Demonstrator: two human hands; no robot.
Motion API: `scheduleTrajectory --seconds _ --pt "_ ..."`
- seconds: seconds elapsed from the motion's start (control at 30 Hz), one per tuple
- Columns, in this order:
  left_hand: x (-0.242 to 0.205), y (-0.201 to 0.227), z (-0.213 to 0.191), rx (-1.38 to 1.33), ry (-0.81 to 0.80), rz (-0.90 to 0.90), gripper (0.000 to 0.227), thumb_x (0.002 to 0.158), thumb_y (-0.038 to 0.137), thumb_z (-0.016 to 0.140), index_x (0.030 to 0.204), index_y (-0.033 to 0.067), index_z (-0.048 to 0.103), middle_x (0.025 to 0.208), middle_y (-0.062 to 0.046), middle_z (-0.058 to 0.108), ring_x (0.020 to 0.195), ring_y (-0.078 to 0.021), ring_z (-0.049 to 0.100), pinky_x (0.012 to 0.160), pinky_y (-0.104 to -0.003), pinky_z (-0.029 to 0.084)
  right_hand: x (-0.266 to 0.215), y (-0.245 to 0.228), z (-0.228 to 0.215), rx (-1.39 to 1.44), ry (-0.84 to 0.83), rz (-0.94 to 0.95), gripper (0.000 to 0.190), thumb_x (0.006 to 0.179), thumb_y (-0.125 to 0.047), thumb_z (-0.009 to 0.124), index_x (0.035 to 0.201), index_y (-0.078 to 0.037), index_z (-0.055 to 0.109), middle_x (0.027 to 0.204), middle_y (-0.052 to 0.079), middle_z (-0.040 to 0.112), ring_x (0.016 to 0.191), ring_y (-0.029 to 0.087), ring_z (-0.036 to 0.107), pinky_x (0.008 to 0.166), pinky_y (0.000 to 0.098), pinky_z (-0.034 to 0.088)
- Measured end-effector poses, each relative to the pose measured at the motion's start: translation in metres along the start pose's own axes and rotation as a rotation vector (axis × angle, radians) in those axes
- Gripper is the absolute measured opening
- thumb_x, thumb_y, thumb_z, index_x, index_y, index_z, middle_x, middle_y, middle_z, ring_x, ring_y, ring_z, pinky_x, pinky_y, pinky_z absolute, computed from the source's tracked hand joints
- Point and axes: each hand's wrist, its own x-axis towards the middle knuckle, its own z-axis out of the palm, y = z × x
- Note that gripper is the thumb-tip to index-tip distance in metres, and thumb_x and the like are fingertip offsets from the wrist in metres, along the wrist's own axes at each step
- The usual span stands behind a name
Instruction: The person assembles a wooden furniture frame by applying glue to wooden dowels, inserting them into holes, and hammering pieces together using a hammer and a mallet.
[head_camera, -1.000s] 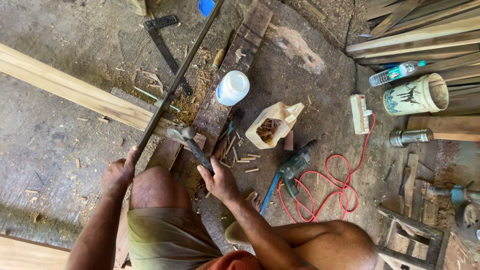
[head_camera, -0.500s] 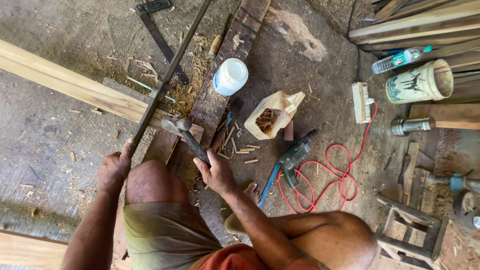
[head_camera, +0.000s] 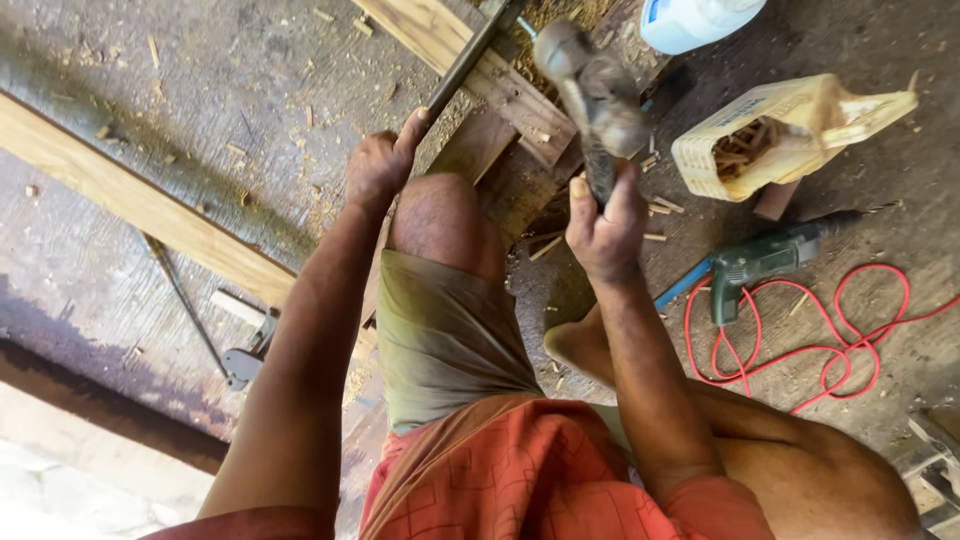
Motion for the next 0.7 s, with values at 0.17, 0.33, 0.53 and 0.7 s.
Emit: scheduleTrajectory --seconds 0.17,0.33,0.53,0.7 --pt "-0.005 0.008 -0.004 -0.097 -0.084 -0.086 0.099 0.081 0.091 0.035 0.102 0.0015 0.071 0.099 -0.029 0.072 0.1 -0.0401 0.073 0.082 -0.055 0.058 -0.013 0.022 0.022 -0.404 -0.452 0.415 0.027 0.109 -0.03 0.058 0.115 -0.003 0.054 0.071 0.006 0.057 0.047 0.02 0.052 0.038 0.0394 0.043" --pt "-0.001 -0.005 0.006 -0.037 -0.008 0.029 0.098 0.087 0.09 0.037 0.095 0.0007 0.078 0.098 -0.033 0.07 0.101 -0.0459 0.068 0.091 -0.055 0.053 -0.029 0.025 0.027 -0.46 -0.097 -0.081 0.03 0.115 -0.035 0.06 0.108 -0.007 0.051 0.075 0.008 0.058 0.066 0.027 0.057 0.055 0.0389 0.045" --pt "0.011 -0.024 0.013 0.094 0.125 0.327 0.073 0.104 0.064 0.032 0.122 0.0089 0.076 0.102 -0.039 0.065 0.095 -0.0557 0.061 0.083 -0.064 0.045 -0.015 0.022 0.032 -0.37 -0.465 0.558 0.031 0.107 -0.037 0.061 0.115 -0.007 0.058 0.075 0.016 0.068 0.062 0.032 0.068 0.055 0.0489 0.05" --pt "0.011 -0.016 0.009 -0.119 0.021 0.045 0.091 0.092 0.087 0.047 0.091 0.0011 0.075 0.084 -0.025 0.069 0.089 -0.038 0.07 0.081 -0.05 0.055 -0.086 0.046 0.017 -0.311 -0.202 0.179 0.035 0.098 -0.033 0.074 0.12 -0.009 0.062 0.102 0.016 0.073 0.087 0.035 0.073 0.069 0.0451 0.058"
